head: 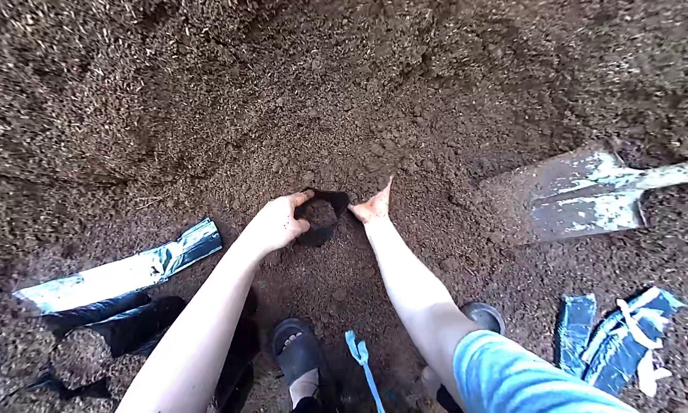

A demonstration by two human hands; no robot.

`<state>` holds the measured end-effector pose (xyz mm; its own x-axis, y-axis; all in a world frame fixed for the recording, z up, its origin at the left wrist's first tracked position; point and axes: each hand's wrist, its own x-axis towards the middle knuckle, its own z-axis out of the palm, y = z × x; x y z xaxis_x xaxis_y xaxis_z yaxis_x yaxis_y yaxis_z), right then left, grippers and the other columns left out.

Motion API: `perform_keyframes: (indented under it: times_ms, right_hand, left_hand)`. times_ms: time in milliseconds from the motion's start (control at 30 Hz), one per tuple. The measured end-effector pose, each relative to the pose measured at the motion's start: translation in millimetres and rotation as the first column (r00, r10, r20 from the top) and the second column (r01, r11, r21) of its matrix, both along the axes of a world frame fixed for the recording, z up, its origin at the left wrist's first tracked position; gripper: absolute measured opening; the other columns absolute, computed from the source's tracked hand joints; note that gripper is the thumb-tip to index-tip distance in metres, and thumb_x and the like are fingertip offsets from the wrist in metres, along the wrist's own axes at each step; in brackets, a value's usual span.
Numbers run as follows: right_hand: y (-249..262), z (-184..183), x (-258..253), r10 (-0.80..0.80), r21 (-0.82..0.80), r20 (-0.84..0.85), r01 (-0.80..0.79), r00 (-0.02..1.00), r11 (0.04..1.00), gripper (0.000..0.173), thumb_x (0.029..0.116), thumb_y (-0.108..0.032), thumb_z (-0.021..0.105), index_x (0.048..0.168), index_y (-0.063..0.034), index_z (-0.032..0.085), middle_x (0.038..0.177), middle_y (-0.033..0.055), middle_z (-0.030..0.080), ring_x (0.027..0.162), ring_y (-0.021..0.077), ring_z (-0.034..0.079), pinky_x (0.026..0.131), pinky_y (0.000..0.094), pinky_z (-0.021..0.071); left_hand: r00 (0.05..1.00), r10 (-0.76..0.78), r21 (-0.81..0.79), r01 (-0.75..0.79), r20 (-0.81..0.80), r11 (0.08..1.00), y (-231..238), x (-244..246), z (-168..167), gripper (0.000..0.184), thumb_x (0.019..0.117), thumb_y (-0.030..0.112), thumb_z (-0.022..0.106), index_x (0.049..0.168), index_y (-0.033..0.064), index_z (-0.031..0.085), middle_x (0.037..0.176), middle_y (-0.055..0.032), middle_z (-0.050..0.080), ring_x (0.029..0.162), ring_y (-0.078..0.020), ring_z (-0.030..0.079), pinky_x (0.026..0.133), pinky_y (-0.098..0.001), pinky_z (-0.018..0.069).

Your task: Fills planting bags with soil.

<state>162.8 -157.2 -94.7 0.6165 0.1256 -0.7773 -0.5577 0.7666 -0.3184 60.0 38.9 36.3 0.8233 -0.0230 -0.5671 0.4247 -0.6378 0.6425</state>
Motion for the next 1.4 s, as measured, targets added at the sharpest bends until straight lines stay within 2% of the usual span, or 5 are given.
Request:
perform_keyframes:
  times_ms: [300,467,767,1133,1400]
  right_hand:
    - [-7.3,-3.6,26.5,0.034,0.289,0.271,-0.115,0.962,0.95,0.083,0.0947,-0.079,0.013,0.129,-0.017,0.055,0.119,0.0115,0.067,0.112,0.029,0.063,0.091,0.0562,0.0537]
    - [-22.2,73.5,-8.6,0.201,0.147,0.214,-0.234,0.956,0.961,0.069,0.0998,-0.073,0.018,0.099,-0.0191,0.061,0.083,0.0034,0.068,0.079,0.0183,0.068,0.068,0.0424,0.0586]
    - [-8.3,140.0,-48.0,0.661,-0.273,0.393,-0.605,0.64,0.748,0.048,0.11,-0.043,0.025,0.136,-0.0176,0.056,0.11,0.0029,0.068,0.096,0.014,0.067,0.08,0.0345,0.0586]
    - [-14.5,151.2,-35.2,0.981,-0.978,-0.115,-0.193,0.156,-0.084,0.06,0.1003,-0.045,0.061,0.146,-0.0065,0.053,0.149,0.0233,0.049,0.134,0.0368,0.052,0.107,0.0554,0.0466]
    - [-2.7,195.8,-64.5,0.894,-0.895,-0.445,0.058,-0.062,-0.441,0.038,0.1101,-0.034,0.042,0.103,-0.0057,0.065,0.1,0.0178,0.069,0.098,0.0375,0.069,0.078,0.0606,0.0521]
  left_hand:
    - [0.995,0.094,-0.138,-0.09,0.024,0.986,-10.4,3.8,4.8,0.076,0.0932,0.002,0.067,0.162,0.0119,0.035,0.166,-0.0069,0.036,0.116,-0.0265,0.065,0.094,-0.0496,0.0522]
    - [0.99,0.135,-0.098,-0.132,0.028,0.986,-23.4,5.7,10.9,0.055,0.0945,0.006,0.069,0.147,0.0024,0.052,0.128,-0.0229,0.065,0.093,-0.0329,0.067,0.085,-0.0549,0.0525]
    - [0.975,0.22,0.004,-0.22,0.035,0.975,-38.0,-19.5,14.0,0.05,0.0877,0.009,0.079,0.13,-0.0062,0.056,0.119,-0.0277,0.065,0.113,-0.0409,0.065,0.098,-0.0622,0.0489]
    - [0.982,0.096,0.013,-0.1,0.16,0.995,-16.8,-35.9,4.7,0.076,0.0927,0.007,0.071,0.16,0.0105,0.037,0.164,-0.0123,0.04,0.148,-0.0339,0.043,0.119,-0.0609,0.0331]
    - [0.951,0.163,-0.001,-0.169,0.262,0.986,-17.1,-58.7,56.4,0.075,0.0923,0.008,0.068,0.161,0.0137,0.038,0.157,-0.0167,0.048,0.143,-0.0355,0.048,0.115,-0.0635,0.0372]
